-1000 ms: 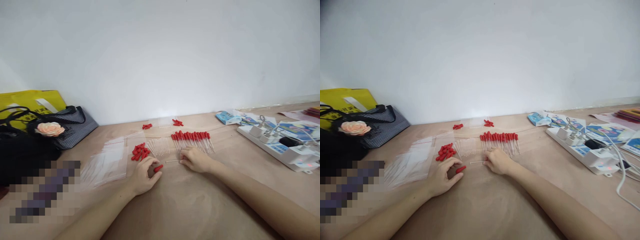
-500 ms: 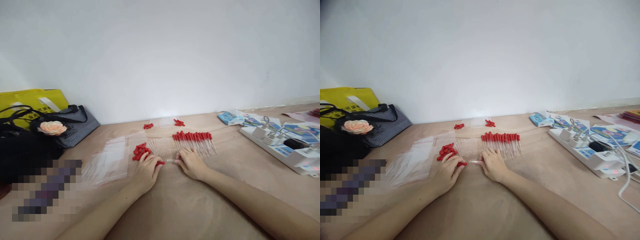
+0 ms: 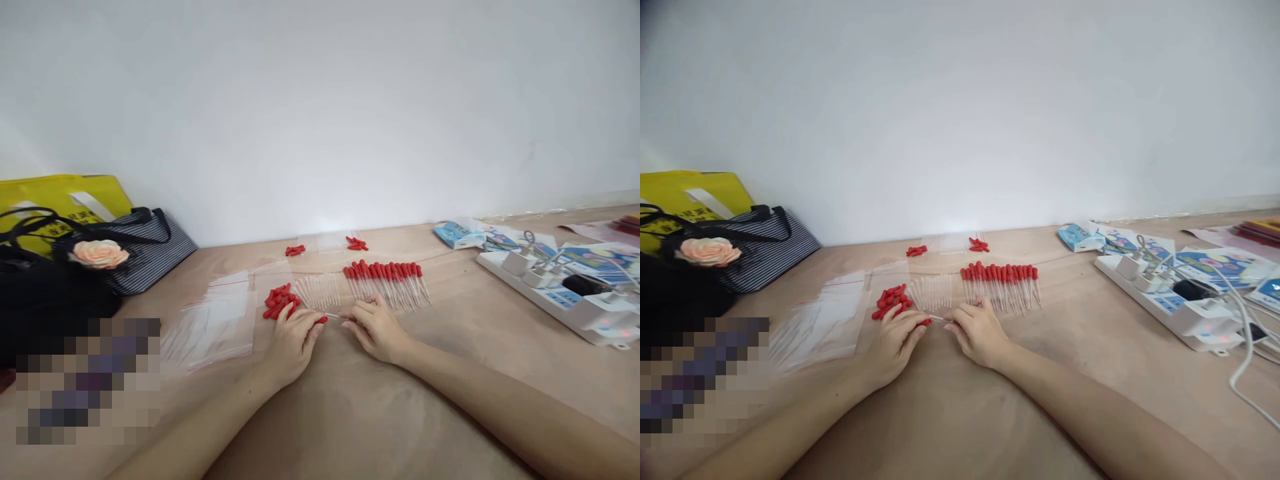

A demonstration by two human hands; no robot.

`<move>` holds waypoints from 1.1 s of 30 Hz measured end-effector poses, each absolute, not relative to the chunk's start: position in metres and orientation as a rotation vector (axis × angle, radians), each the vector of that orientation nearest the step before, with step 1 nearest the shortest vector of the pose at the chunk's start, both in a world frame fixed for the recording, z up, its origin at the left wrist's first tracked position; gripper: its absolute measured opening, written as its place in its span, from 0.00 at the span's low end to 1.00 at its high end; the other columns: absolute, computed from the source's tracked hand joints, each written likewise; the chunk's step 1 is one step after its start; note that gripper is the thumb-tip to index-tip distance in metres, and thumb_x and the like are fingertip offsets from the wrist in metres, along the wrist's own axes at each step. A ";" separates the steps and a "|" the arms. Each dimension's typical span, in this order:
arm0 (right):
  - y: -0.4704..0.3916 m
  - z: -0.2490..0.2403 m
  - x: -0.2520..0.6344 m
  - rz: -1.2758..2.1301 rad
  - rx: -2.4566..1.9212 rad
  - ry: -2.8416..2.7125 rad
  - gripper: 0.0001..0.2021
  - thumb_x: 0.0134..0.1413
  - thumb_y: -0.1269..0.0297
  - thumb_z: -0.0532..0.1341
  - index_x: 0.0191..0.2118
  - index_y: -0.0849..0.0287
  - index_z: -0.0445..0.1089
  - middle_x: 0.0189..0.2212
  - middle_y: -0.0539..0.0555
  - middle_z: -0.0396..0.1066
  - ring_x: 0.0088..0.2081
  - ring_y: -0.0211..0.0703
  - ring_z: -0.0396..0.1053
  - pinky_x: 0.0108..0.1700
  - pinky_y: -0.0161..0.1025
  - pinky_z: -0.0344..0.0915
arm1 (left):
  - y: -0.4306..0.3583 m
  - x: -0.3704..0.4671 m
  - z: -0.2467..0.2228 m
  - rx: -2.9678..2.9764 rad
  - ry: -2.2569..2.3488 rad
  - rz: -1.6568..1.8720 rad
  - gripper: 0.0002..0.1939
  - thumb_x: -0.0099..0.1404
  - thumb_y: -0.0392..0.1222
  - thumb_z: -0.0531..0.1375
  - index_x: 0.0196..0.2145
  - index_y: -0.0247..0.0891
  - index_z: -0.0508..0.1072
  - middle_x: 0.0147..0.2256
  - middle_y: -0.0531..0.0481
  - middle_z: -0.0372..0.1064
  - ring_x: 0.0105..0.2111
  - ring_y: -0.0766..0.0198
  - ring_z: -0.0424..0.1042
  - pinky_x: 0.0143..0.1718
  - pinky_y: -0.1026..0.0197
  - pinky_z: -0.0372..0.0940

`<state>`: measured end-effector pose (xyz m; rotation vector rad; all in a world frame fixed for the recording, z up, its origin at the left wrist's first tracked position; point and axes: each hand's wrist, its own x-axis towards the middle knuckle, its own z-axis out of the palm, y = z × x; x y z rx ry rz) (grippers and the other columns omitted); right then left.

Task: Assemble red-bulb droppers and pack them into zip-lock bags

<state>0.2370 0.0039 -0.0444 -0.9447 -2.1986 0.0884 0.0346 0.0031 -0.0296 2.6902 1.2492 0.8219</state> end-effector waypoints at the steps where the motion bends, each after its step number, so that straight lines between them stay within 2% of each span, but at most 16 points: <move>1: 0.003 -0.044 0.236 0.067 -0.933 -2.198 0.06 0.57 0.68 0.51 0.36 0.60 0.65 0.29 0.51 0.69 0.30 0.37 0.63 0.39 0.39 0.50 | 0.002 0.035 -0.029 2.673 1.254 0.824 0.11 0.66 0.39 0.46 0.38 0.39 0.67 0.37 0.50 0.71 0.40 0.62 0.67 0.50 0.47 0.48; 11: 0.001 -0.045 0.234 -0.017 -0.921 -2.099 0.07 0.56 0.69 0.51 0.36 0.60 0.65 0.27 0.50 0.68 0.27 0.35 0.62 0.38 0.38 0.51 | 0.003 0.036 -0.031 2.578 1.269 0.847 0.11 0.65 0.40 0.45 0.35 0.39 0.67 0.34 0.51 0.71 0.37 0.62 0.68 0.48 0.50 0.51; 18: -0.002 -0.044 0.234 0.021 -0.863 -2.227 0.08 0.57 0.69 0.49 0.36 0.61 0.65 0.24 0.50 0.66 0.27 0.35 0.61 0.40 0.38 0.50 | 0.002 0.037 -0.028 2.649 1.204 1.004 0.12 0.65 0.43 0.47 0.32 0.38 0.69 0.27 0.51 0.71 0.30 0.63 0.67 0.40 0.54 0.55; 26: 0.000 -0.042 0.241 -0.083 -0.751 -2.319 0.09 0.56 0.70 0.50 0.37 0.59 0.67 0.26 0.49 0.69 0.25 0.34 0.61 0.41 0.41 0.47 | -0.002 0.036 -0.028 2.789 1.108 0.964 0.10 0.64 0.39 0.50 0.29 0.40 0.69 0.27 0.54 0.71 0.32 0.64 0.68 0.47 0.51 0.49; 33: -0.001 -0.044 0.238 -0.285 -0.766 -2.368 0.13 0.56 0.73 0.46 0.31 0.62 0.68 0.22 0.51 0.66 0.23 0.34 0.55 0.37 0.41 0.46 | -0.004 0.039 -0.028 2.898 1.033 0.868 0.08 0.63 0.38 0.51 0.29 0.38 0.68 0.26 0.53 0.71 0.33 0.64 0.67 0.49 0.50 0.48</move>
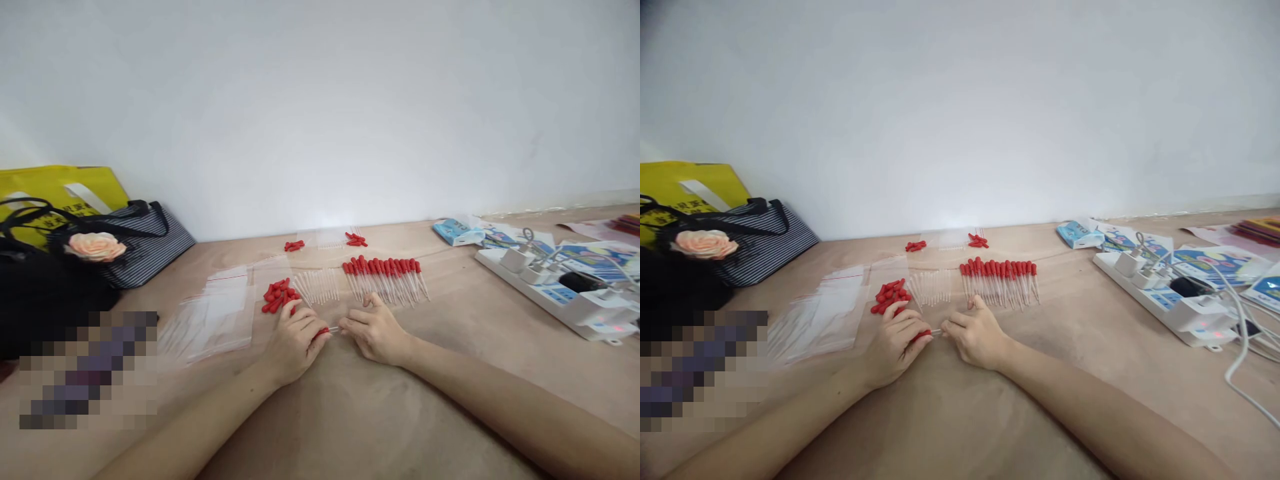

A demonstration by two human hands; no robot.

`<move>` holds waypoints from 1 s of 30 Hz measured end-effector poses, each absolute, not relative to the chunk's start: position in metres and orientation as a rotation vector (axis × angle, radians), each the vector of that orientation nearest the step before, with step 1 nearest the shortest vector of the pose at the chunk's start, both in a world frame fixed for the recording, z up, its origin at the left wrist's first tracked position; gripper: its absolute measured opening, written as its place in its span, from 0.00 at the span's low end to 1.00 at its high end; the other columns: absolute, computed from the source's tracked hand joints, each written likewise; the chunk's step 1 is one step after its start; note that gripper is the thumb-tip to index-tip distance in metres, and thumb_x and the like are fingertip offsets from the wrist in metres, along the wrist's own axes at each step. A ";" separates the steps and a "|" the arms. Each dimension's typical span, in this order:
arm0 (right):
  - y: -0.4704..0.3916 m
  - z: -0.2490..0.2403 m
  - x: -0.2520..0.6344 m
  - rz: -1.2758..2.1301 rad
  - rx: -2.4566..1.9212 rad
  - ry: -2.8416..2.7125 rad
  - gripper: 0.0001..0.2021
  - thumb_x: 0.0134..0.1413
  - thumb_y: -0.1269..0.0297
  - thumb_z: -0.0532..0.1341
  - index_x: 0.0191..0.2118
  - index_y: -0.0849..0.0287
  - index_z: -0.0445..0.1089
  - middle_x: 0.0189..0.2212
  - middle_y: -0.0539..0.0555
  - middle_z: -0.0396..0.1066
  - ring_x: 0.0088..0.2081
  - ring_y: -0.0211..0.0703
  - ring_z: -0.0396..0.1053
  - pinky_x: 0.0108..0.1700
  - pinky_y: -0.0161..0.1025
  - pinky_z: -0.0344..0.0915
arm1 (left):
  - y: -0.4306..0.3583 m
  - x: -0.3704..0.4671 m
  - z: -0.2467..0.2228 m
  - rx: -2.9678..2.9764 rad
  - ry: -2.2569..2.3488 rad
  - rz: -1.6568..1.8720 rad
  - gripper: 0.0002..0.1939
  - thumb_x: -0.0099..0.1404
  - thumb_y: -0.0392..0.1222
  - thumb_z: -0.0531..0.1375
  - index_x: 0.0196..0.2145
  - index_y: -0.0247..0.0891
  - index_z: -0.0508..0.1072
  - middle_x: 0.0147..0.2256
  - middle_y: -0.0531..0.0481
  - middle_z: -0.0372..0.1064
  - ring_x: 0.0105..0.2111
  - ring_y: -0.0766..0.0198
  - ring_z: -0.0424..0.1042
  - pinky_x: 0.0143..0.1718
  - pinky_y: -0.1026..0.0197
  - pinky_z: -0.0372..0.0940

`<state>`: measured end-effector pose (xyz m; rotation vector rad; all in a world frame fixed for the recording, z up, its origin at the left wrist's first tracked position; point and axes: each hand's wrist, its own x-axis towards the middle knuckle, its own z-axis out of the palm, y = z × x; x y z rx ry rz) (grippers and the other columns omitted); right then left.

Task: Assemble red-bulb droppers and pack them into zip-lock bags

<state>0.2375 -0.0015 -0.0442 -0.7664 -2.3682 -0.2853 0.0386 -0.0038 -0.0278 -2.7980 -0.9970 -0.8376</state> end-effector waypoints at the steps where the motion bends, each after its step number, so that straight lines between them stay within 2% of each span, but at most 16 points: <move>1: -0.002 -0.044 0.236 -0.281 -0.769 -2.370 0.14 0.56 0.72 0.46 0.30 0.62 0.68 0.22 0.51 0.66 0.23 0.34 0.54 0.36 0.41 0.46 | -0.004 0.039 -0.028 -2.802 -0.989 -0.836 0.08 0.63 0.38 0.51 0.29 0.38 0.68 0.26 0.53 0.71 0.32 0.64 0.67 0.49 0.50 0.49; 9: -0.003 -0.043 0.232 -0.190 -0.784 -2.383 0.13 0.56 0.71 0.47 0.30 0.62 0.68 0.23 0.50 0.67 0.23 0.34 0.54 0.36 0.40 0.46 | -0.003 0.039 -0.030 -2.816 -0.954 -0.813 0.08 0.63 0.38 0.51 0.30 0.39 0.69 0.26 0.53 0.70 0.32 0.64 0.68 0.50 0.50 0.49; 19: 0.000 -0.040 0.236 -0.104 -0.841 -2.388 0.12 0.59 0.65 0.49 0.36 0.59 0.68 0.27 0.50 0.70 0.26 0.34 0.61 0.38 0.39 0.47 | 0.001 0.032 -0.026 -2.796 -0.940 -0.864 0.05 0.61 0.41 0.55 0.32 0.42 0.71 0.27 0.55 0.72 0.33 0.63 0.69 0.51 0.49 0.45; 23: 0.000 -0.037 0.241 -0.123 -0.852 -2.386 0.10 0.58 0.64 0.51 0.37 0.58 0.69 0.28 0.51 0.70 0.31 0.37 0.62 0.40 0.40 0.48 | 0.000 0.032 -0.024 -2.767 -0.971 -0.860 0.06 0.61 0.40 0.54 0.30 0.42 0.71 0.25 0.55 0.72 0.32 0.64 0.69 0.50 0.49 0.47; 28: -0.004 -0.034 0.242 -0.260 -0.889 -2.416 0.09 0.56 0.64 0.53 0.34 0.58 0.69 0.27 0.53 0.68 0.32 0.40 0.60 0.36 0.40 0.47 | 0.000 0.032 -0.023 -2.778 -1.012 -0.838 0.08 0.62 0.41 0.53 0.31 0.42 0.71 0.26 0.55 0.72 0.32 0.63 0.68 0.51 0.49 0.47; 30: -0.004 -0.035 0.241 -0.292 -0.928 -2.453 0.09 0.55 0.66 0.52 0.32 0.59 0.69 0.26 0.53 0.68 0.32 0.41 0.59 0.35 0.41 0.46 | 0.002 0.031 -0.024 -2.729 -1.044 -0.861 0.07 0.61 0.41 0.54 0.35 0.42 0.71 0.30 0.53 0.73 0.35 0.61 0.68 0.50 0.49 0.48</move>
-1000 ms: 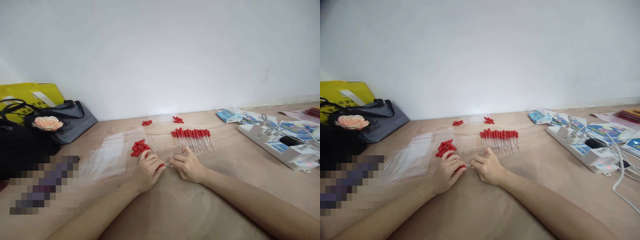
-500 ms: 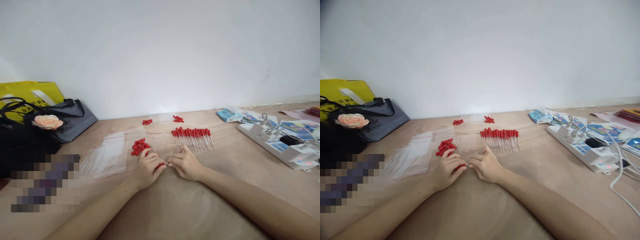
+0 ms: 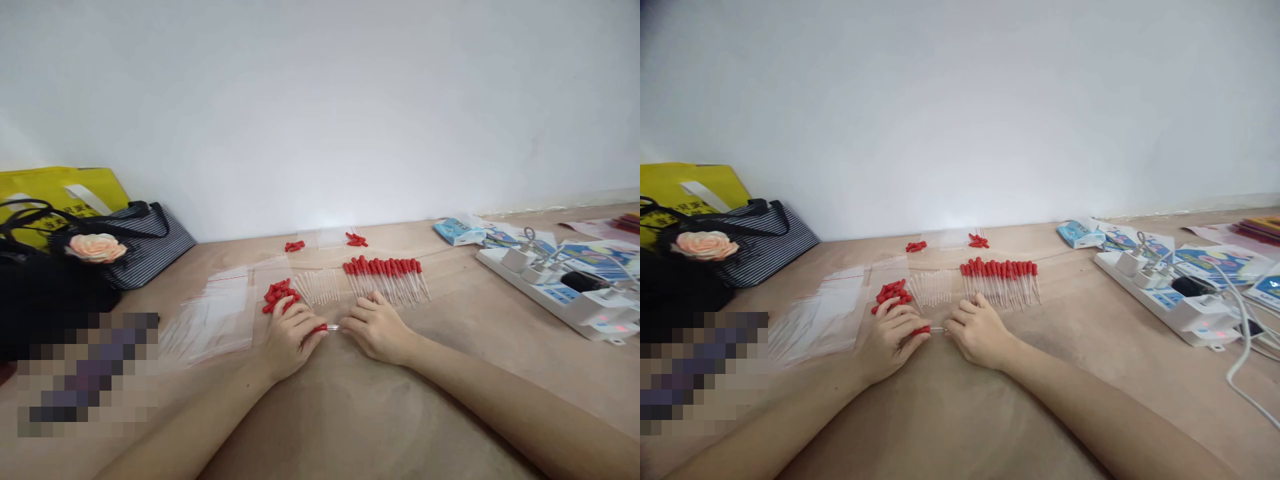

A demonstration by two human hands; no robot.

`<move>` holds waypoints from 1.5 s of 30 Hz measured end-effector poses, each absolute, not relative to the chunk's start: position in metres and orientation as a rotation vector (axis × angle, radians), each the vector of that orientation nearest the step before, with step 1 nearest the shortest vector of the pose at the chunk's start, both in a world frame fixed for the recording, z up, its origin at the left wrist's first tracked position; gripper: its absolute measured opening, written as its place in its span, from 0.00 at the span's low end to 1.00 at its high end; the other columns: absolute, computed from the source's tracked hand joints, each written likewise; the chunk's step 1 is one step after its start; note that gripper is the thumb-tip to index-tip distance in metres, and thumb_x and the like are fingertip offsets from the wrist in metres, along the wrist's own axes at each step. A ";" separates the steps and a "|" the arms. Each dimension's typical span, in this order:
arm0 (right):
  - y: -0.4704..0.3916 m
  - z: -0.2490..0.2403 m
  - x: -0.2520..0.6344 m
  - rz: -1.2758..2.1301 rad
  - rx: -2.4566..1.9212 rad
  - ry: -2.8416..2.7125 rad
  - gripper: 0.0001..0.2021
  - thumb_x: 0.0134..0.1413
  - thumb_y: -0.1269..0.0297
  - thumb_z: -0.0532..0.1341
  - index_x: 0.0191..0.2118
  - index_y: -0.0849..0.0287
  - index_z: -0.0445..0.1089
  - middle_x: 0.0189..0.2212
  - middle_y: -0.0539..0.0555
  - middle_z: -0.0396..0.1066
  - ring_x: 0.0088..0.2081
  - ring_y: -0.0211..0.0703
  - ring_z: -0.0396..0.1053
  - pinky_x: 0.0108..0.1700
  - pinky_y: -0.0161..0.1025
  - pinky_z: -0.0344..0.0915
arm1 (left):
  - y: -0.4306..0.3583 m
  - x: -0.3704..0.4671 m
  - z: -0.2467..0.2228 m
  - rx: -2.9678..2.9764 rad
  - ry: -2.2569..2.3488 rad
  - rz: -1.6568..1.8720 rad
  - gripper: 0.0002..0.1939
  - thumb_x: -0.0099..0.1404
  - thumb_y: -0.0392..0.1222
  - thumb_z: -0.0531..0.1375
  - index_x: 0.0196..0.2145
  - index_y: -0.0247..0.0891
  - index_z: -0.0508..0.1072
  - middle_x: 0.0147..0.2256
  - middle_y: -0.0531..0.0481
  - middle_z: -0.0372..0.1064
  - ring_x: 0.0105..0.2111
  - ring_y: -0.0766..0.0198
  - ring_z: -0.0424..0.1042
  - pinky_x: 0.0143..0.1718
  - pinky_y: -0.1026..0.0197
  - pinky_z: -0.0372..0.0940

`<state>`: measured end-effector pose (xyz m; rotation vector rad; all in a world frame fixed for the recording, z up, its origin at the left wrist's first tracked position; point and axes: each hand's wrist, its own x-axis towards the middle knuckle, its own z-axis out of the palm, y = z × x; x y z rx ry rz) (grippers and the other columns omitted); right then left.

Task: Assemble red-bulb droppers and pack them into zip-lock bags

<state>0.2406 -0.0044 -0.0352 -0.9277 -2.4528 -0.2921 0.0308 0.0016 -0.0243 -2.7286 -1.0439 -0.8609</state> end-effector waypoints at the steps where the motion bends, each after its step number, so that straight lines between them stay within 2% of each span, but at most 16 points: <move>1: -0.003 -0.036 0.240 -0.290 -0.973 -2.460 0.08 0.55 0.67 0.52 0.31 0.59 0.69 0.26 0.54 0.68 0.32 0.41 0.60 0.35 0.41 0.46 | 0.003 0.030 -0.025 -2.677 -1.081 -0.883 0.09 0.60 0.42 0.54 0.38 0.42 0.69 0.34 0.51 0.72 0.38 0.59 0.67 0.49 0.50 0.49; 3: 0.005 -0.036 0.241 -0.239 -1.135 -2.412 0.08 0.54 0.68 0.52 0.31 0.60 0.68 0.27 0.54 0.69 0.33 0.43 0.61 0.35 0.40 0.47 | 0.006 0.027 -0.026 -2.536 -1.200 -0.939 0.15 0.58 0.44 0.56 0.44 0.41 0.66 0.40 0.47 0.69 0.42 0.55 0.64 0.47 0.50 0.52; 5: 0.018 -0.034 0.243 -0.142 -1.354 -2.277 0.07 0.53 0.69 0.52 0.35 0.60 0.67 0.29 0.55 0.70 0.34 0.44 0.63 0.35 0.39 0.49 | 0.010 0.023 -0.027 -2.393 -1.338 -0.977 0.17 0.57 0.46 0.56 0.44 0.40 0.64 0.41 0.45 0.67 0.43 0.53 0.63 0.44 0.51 0.54; 8: 0.042 -0.028 0.240 -0.001 -1.640 -2.073 0.10 0.51 0.71 0.52 0.41 0.62 0.64 0.31 0.55 0.71 0.35 0.44 0.66 0.35 0.38 0.51 | 0.014 0.014 -0.026 -2.271 -1.479 -0.944 0.14 0.55 0.48 0.58 0.37 0.40 0.66 0.35 0.46 0.67 0.38 0.53 0.63 0.38 0.53 0.55; 12: 0.066 -0.023 0.224 0.011 -1.870 -2.000 0.11 0.50 0.69 0.51 0.41 0.63 0.62 0.31 0.58 0.71 0.35 0.47 0.67 0.35 0.39 0.51 | 0.017 0.005 -0.024 -2.236 -1.543 -0.844 0.13 0.52 0.51 0.59 0.30 0.40 0.66 0.30 0.48 0.65 0.34 0.54 0.63 0.33 0.55 0.54; 19: 0.072 -0.027 0.210 -0.009 -1.897 -2.055 0.09 0.47 0.71 0.52 0.36 0.63 0.65 0.35 0.59 0.71 0.38 0.49 0.67 0.39 0.42 0.50 | 0.022 -0.001 -0.025 -2.233 -1.558 -0.687 0.12 0.54 0.51 0.58 0.27 0.40 0.65 0.28 0.50 0.67 0.32 0.55 0.64 0.32 0.57 0.50; 25: 0.075 -0.023 0.208 0.055 -1.940 -2.051 0.11 0.52 0.66 0.49 0.34 0.60 0.68 0.36 0.57 0.71 0.40 0.47 0.67 0.41 0.42 0.50 | 0.023 -0.002 -0.021 -2.295 -1.668 -0.558 0.11 0.57 0.49 0.56 0.27 0.39 0.63 0.27 0.54 0.69 0.31 0.59 0.67 0.32 0.58 0.48; 30: 0.083 -0.015 0.195 0.175 -2.072 -1.988 0.13 0.49 0.61 0.52 0.34 0.63 0.69 0.34 0.61 0.72 0.38 0.50 0.68 0.42 0.46 0.50 | 0.021 -0.001 -0.019 -2.268 -1.703 -0.494 0.11 0.58 0.48 0.57 0.27 0.39 0.63 0.29 0.53 0.70 0.33 0.58 0.68 0.33 0.58 0.48; 39: 0.095 -0.006 0.186 0.382 -2.175 -1.942 0.10 0.44 0.66 0.56 0.33 0.62 0.71 0.34 0.62 0.72 0.39 0.52 0.68 0.43 0.49 0.52 | 0.023 -0.004 -0.020 -2.268 -1.738 -0.629 0.11 0.56 0.49 0.59 0.29 0.39 0.64 0.29 0.53 0.71 0.32 0.58 0.68 0.32 0.59 0.49; 42: 0.092 -0.001 0.186 0.390 -2.127 -1.966 0.09 0.46 0.65 0.55 0.31 0.63 0.70 0.34 0.62 0.71 0.38 0.53 0.68 0.42 0.49 0.53 | 0.022 -0.003 -0.020 -2.257 -1.689 -0.730 0.12 0.56 0.49 0.59 0.28 0.39 0.64 0.29 0.52 0.70 0.32 0.58 0.67 0.34 0.58 0.50; 45: 0.082 0.006 0.193 0.360 -2.008 -2.006 0.11 0.52 0.64 0.52 0.34 0.65 0.68 0.35 0.64 0.71 0.39 0.51 0.68 0.40 0.44 0.56 | 0.015 0.003 -0.020 -2.337 -1.544 -0.845 0.09 0.57 0.47 0.58 0.31 0.39 0.66 0.28 0.52 0.70 0.32 0.59 0.67 0.36 0.57 0.51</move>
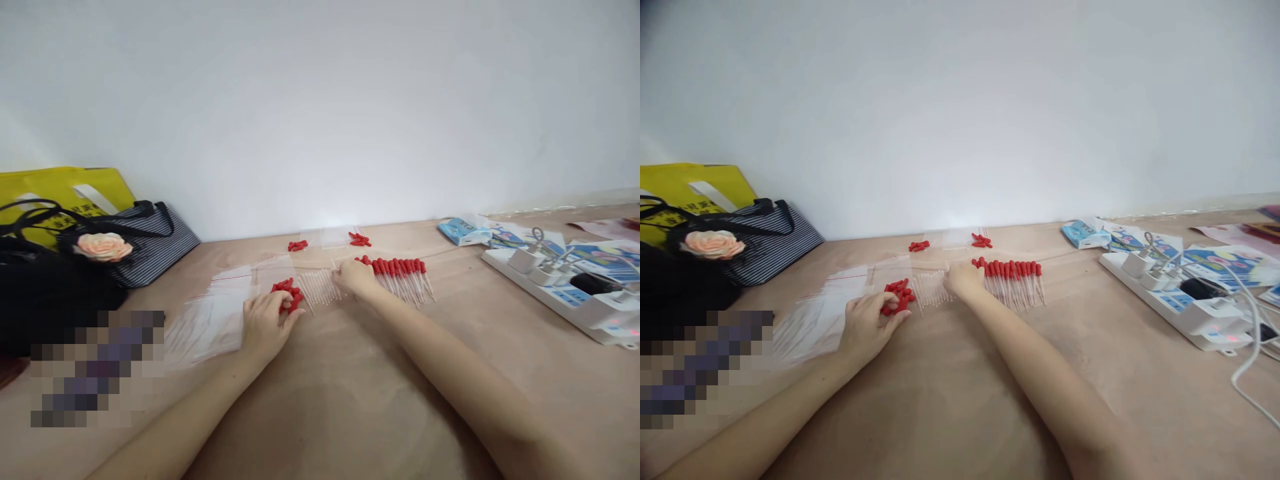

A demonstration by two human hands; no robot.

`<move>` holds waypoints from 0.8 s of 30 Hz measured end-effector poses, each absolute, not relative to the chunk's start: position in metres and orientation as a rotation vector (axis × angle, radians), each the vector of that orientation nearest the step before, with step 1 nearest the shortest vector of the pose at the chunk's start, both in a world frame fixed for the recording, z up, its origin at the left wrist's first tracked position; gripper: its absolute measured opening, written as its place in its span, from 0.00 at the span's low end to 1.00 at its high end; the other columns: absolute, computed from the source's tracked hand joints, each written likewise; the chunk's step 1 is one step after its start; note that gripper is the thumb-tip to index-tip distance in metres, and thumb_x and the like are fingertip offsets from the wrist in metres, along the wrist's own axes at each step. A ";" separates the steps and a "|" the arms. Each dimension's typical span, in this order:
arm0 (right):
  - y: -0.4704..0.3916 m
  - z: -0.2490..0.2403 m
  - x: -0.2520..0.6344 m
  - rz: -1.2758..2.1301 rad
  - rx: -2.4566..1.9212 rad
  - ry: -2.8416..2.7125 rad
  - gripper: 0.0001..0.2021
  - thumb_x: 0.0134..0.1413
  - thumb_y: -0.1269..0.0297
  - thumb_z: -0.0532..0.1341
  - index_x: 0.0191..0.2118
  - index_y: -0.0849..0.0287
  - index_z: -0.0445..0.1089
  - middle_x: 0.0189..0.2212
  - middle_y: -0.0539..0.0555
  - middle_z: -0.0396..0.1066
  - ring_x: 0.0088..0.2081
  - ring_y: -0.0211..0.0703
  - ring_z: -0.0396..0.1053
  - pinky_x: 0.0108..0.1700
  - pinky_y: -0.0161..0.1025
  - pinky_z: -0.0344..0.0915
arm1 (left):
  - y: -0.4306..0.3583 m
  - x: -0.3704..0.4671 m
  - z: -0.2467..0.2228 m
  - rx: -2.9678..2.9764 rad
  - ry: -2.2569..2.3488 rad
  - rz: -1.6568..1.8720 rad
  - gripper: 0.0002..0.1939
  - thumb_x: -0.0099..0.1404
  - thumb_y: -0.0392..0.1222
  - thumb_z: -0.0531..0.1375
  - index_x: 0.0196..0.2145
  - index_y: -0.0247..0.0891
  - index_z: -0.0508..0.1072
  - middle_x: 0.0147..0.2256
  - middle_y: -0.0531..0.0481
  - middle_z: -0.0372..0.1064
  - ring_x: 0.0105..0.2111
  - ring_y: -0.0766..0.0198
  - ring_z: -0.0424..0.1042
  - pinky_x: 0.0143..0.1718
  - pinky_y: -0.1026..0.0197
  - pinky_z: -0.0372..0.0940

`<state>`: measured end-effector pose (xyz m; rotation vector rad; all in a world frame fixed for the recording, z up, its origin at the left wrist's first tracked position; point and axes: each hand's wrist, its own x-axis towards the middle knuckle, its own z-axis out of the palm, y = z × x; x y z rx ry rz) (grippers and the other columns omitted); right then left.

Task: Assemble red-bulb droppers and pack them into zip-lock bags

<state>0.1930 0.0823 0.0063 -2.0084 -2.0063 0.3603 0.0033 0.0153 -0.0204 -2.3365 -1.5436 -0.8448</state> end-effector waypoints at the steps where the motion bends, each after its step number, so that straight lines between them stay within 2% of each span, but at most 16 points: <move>1: 0.077 0.008 0.197 0.349 -1.958 -2.020 0.12 0.54 0.64 0.50 0.36 0.65 0.67 0.36 0.64 0.70 0.39 0.50 0.68 0.38 0.42 0.57 | 0.012 0.007 -0.021 -2.393 -1.478 -0.860 0.08 0.57 0.45 0.58 0.32 0.39 0.66 0.28 0.52 0.70 0.32 0.59 0.67 0.37 0.56 0.51; 4: 0.058 0.002 0.215 0.307 -1.735 -2.085 0.12 0.58 0.64 0.47 0.42 0.64 0.62 0.36 0.60 0.70 0.37 0.43 0.67 0.35 0.35 0.57 | 0.003 0.019 -0.022 -2.587 -1.287 -0.810 0.06 0.59 0.42 0.57 0.34 0.40 0.69 0.29 0.52 0.70 0.33 0.60 0.66 0.37 0.56 0.52; 6: 0.044 -0.011 0.229 0.230 -1.425 -2.172 0.10 0.58 0.67 0.47 0.41 0.64 0.61 0.33 0.58 0.70 0.34 0.41 0.66 0.34 0.35 0.57 | -0.001 0.026 -0.024 -2.692 -1.224 -0.752 0.05 0.59 0.41 0.56 0.33 0.41 0.70 0.29 0.52 0.70 0.33 0.61 0.66 0.37 0.56 0.53; 10: 0.018 -0.040 0.247 -0.002 -1.056 -2.317 0.12 0.58 0.71 0.46 0.44 0.62 0.61 0.33 0.56 0.69 0.34 0.41 0.65 0.37 0.38 0.55 | -0.001 0.032 -0.028 -2.803 -1.259 -0.720 0.07 0.60 0.40 0.55 0.33 0.41 0.72 0.29 0.52 0.69 0.31 0.62 0.65 0.35 0.56 0.55; 14: 0.006 -0.049 0.248 -0.138 -0.940 -2.384 0.12 0.57 0.71 0.47 0.40 0.62 0.65 0.28 0.54 0.67 0.31 0.40 0.63 0.37 0.39 0.53 | 0.002 0.032 -0.031 -2.799 -1.243 -0.787 0.08 0.61 0.41 0.54 0.34 0.41 0.72 0.30 0.51 0.68 0.32 0.62 0.65 0.36 0.56 0.57; 17: 0.004 -0.048 0.243 -0.141 -0.911 -2.352 0.11 0.56 0.71 0.48 0.37 0.62 0.67 0.27 0.54 0.67 0.30 0.39 0.62 0.39 0.40 0.51 | 0.000 0.032 -0.030 -2.779 -1.209 -0.847 0.07 0.62 0.39 0.52 0.33 0.39 0.70 0.32 0.50 0.69 0.35 0.61 0.65 0.40 0.55 0.57; 21: 0.002 -0.047 0.240 -0.172 -0.865 -2.301 0.10 0.55 0.71 0.49 0.36 0.61 0.68 0.26 0.52 0.68 0.29 0.37 0.62 0.41 0.41 0.50 | -0.002 0.033 -0.029 -2.745 -1.193 -0.894 0.06 0.63 0.37 0.51 0.34 0.39 0.68 0.32 0.52 0.71 0.36 0.63 0.67 0.52 0.48 0.48; 24: -0.001 -0.046 0.239 -0.184 -0.854 -2.286 0.10 0.55 0.70 0.50 0.36 0.61 0.68 0.25 0.51 0.68 0.29 0.37 0.62 0.42 0.42 0.49 | -0.003 0.033 -0.028 -2.736 -1.184 -0.917 0.07 0.64 0.37 0.50 0.35 0.39 0.68 0.33 0.53 0.71 0.37 0.64 0.68 0.55 0.46 0.42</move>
